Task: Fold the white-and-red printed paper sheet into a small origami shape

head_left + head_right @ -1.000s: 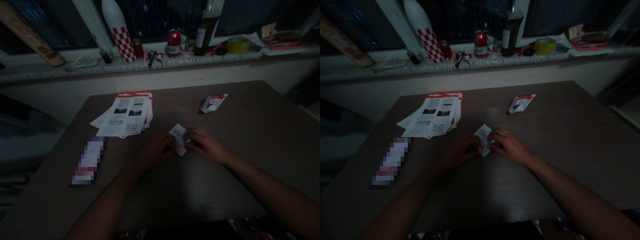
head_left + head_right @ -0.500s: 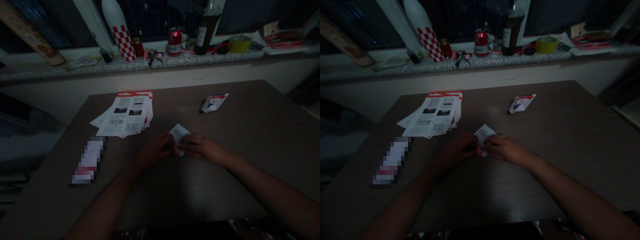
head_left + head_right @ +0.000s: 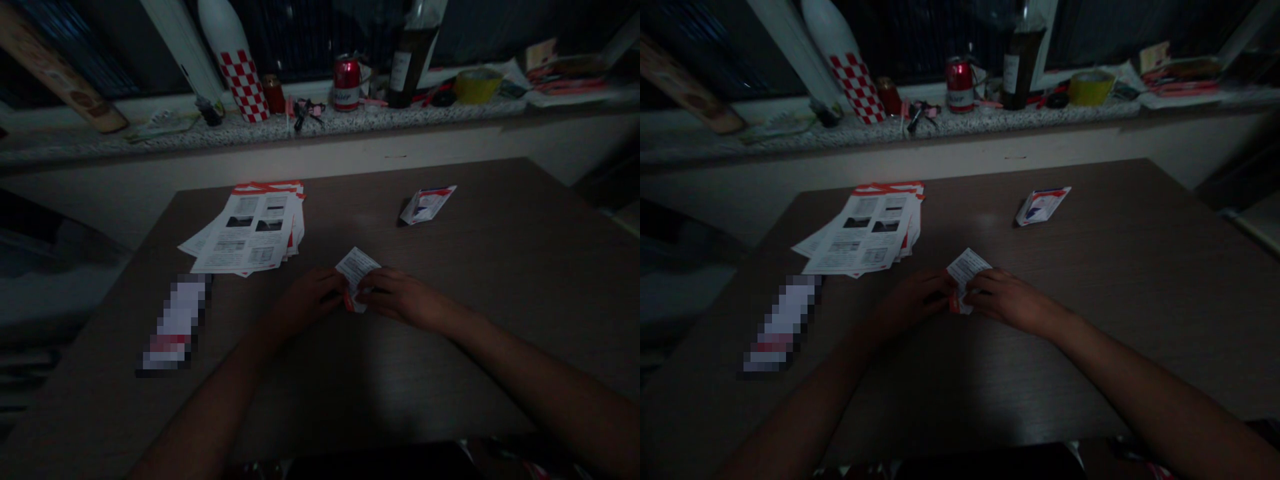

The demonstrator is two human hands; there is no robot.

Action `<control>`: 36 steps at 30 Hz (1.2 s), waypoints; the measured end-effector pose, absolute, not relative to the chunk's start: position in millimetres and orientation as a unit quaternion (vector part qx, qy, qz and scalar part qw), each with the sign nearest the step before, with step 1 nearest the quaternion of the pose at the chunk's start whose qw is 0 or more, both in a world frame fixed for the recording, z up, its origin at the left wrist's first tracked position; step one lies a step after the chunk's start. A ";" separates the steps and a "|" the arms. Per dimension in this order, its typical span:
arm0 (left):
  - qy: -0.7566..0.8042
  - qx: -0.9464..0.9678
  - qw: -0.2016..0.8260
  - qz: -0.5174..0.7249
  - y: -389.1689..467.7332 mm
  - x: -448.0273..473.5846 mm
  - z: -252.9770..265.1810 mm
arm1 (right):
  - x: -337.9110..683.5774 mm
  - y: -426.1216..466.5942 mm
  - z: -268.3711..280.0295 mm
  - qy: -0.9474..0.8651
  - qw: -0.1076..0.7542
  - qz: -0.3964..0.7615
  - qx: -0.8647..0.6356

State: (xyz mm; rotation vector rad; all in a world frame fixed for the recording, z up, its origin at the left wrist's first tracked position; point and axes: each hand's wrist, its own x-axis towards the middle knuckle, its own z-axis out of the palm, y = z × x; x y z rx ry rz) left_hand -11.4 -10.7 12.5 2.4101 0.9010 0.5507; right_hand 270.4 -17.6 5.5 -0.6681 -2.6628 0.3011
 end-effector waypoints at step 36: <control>0.339 0.865 0.322 0.183 -11.1 -15.7 18.6 | 255.4 -17.5 6.4 -0.863 0.266 0.270 -0.335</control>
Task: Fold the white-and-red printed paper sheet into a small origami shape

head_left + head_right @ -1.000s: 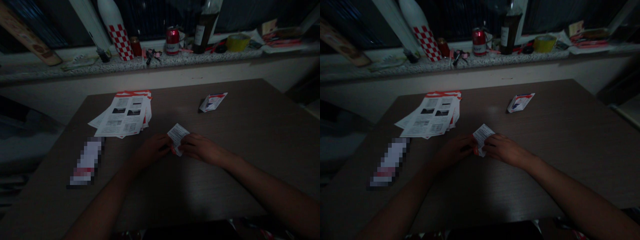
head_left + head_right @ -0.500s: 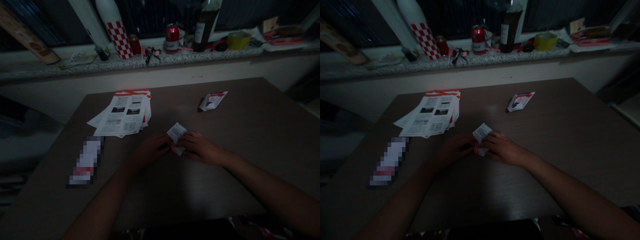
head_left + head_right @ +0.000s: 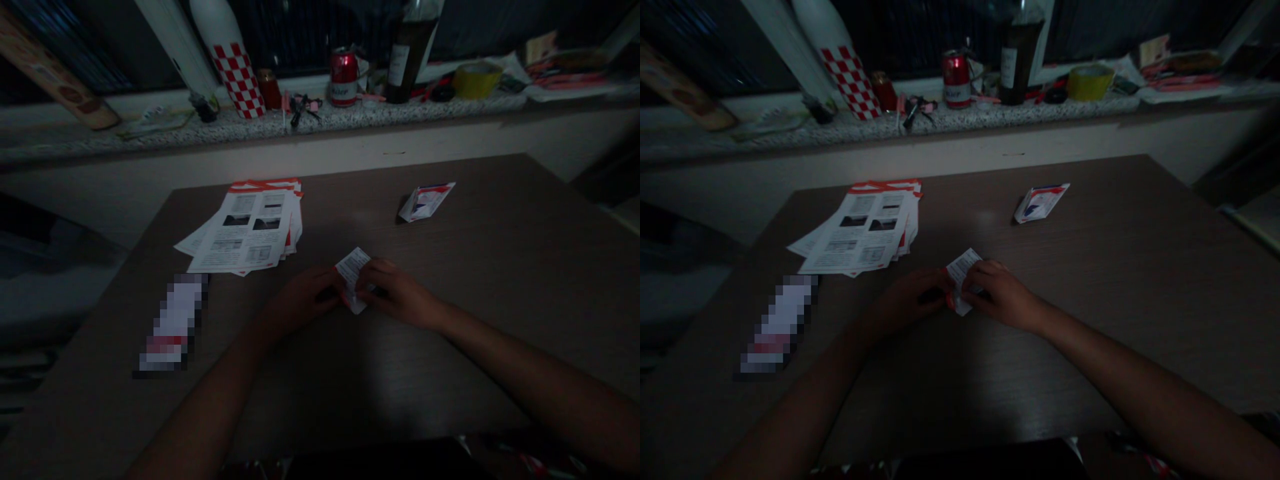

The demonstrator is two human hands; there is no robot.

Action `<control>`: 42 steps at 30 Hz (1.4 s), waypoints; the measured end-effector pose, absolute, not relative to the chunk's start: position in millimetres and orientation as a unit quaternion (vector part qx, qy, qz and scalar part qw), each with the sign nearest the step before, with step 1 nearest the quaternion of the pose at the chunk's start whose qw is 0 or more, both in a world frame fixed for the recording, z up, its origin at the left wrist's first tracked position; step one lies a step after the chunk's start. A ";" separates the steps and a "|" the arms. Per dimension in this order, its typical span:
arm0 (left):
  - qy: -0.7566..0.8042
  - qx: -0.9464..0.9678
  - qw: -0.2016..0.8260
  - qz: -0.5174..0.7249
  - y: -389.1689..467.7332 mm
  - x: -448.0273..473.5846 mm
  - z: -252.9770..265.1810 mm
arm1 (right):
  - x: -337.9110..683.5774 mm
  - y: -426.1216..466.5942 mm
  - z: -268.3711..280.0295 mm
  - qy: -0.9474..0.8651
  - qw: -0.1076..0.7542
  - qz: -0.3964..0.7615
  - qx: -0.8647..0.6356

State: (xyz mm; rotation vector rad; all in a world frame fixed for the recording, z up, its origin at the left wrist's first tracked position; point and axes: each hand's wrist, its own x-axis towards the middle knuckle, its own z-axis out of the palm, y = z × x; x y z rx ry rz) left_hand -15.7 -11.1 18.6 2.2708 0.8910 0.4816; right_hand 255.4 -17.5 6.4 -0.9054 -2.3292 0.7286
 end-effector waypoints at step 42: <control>0.306 0.904 0.234 0.186 -11.6 -14.7 10.3 | 285.2 -13.5 10.7 -0.927 0.218 0.189 -0.238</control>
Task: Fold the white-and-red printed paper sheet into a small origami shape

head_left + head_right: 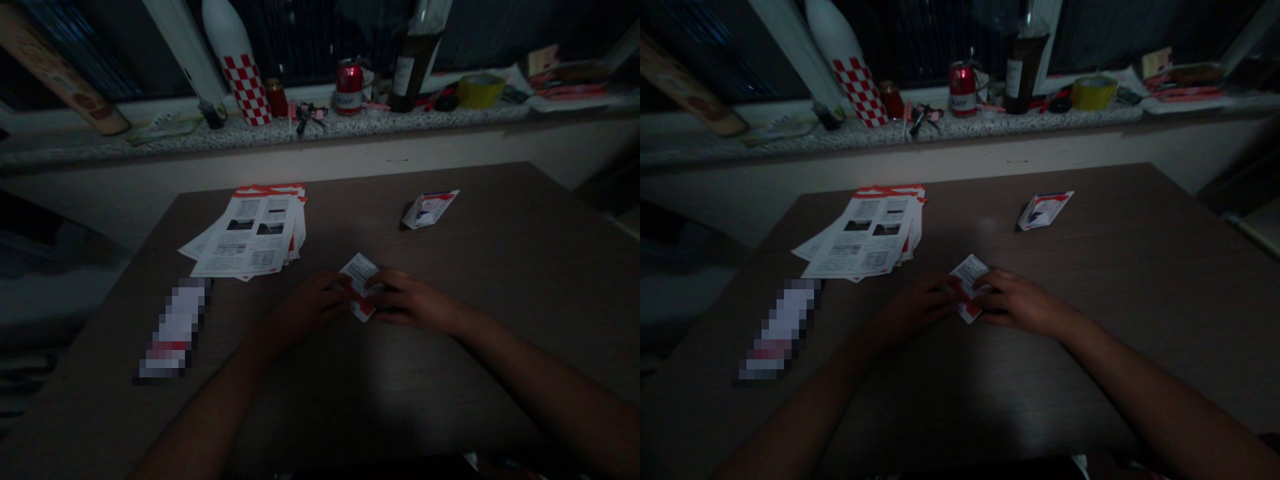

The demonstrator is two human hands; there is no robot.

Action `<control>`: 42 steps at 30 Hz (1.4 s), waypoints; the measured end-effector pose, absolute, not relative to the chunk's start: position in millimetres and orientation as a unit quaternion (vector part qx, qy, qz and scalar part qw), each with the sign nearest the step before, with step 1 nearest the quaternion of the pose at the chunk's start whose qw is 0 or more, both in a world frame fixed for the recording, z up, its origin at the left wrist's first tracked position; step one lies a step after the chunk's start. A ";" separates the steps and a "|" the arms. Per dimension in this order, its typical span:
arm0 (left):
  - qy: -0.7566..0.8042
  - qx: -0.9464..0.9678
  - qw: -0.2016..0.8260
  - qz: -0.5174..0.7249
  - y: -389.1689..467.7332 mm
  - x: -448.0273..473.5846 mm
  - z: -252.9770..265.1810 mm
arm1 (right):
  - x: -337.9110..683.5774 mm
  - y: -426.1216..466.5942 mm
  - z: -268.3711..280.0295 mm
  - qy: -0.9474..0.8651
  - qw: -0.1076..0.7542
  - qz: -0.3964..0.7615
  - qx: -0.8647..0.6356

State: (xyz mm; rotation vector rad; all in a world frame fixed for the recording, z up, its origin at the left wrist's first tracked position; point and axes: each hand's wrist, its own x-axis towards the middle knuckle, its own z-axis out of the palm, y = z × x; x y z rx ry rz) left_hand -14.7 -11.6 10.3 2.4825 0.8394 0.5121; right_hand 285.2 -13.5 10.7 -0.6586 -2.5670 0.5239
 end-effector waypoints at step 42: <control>0.350 0.924 0.133 0.081 -21.0 -33.8 22.7 | 303.7 -17.3 1.4 -0.909 0.216 0.235 -0.268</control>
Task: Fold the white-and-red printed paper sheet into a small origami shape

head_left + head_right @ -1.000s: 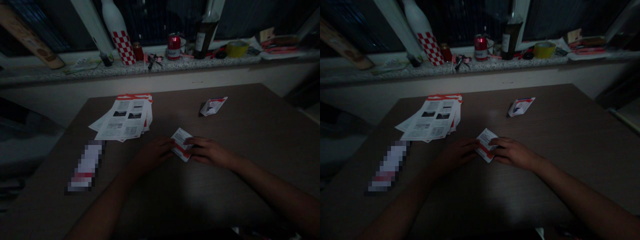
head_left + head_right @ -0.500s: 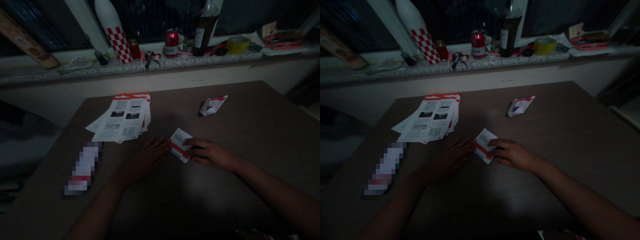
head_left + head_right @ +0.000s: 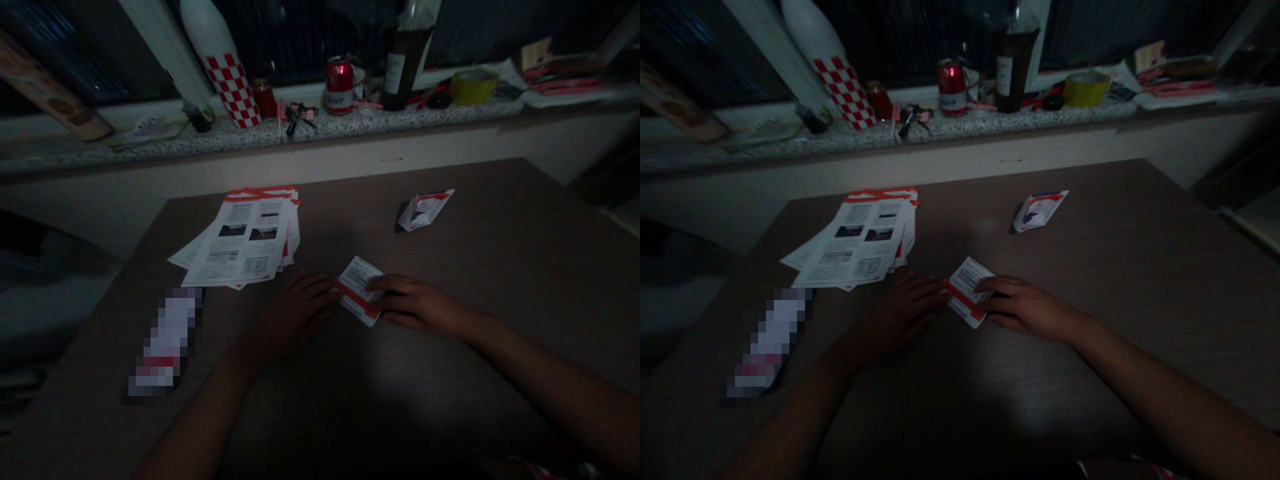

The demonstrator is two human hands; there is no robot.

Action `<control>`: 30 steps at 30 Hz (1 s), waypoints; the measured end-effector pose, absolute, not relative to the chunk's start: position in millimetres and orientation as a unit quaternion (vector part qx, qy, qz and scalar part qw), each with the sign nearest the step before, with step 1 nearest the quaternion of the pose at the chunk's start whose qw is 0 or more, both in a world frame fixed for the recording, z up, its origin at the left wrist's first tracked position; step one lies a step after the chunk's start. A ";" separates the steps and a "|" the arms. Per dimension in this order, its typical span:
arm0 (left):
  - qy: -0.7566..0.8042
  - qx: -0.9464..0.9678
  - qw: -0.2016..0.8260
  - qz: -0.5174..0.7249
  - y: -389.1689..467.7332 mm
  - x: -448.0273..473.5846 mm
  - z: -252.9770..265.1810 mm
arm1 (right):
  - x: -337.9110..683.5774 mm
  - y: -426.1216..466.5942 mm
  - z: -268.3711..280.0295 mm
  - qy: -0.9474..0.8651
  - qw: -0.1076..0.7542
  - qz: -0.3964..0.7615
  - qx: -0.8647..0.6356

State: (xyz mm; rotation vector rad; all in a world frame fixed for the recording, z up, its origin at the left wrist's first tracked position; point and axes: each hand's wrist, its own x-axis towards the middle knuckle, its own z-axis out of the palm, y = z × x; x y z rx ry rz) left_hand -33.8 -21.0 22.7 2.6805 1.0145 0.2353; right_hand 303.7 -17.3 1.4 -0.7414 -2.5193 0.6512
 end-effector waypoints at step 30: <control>0.335 0.910 0.169 0.174 -8.1 -28.5 20.4 | 304.4 -15.4 -3.3 -0.894 0.292 0.209 -0.268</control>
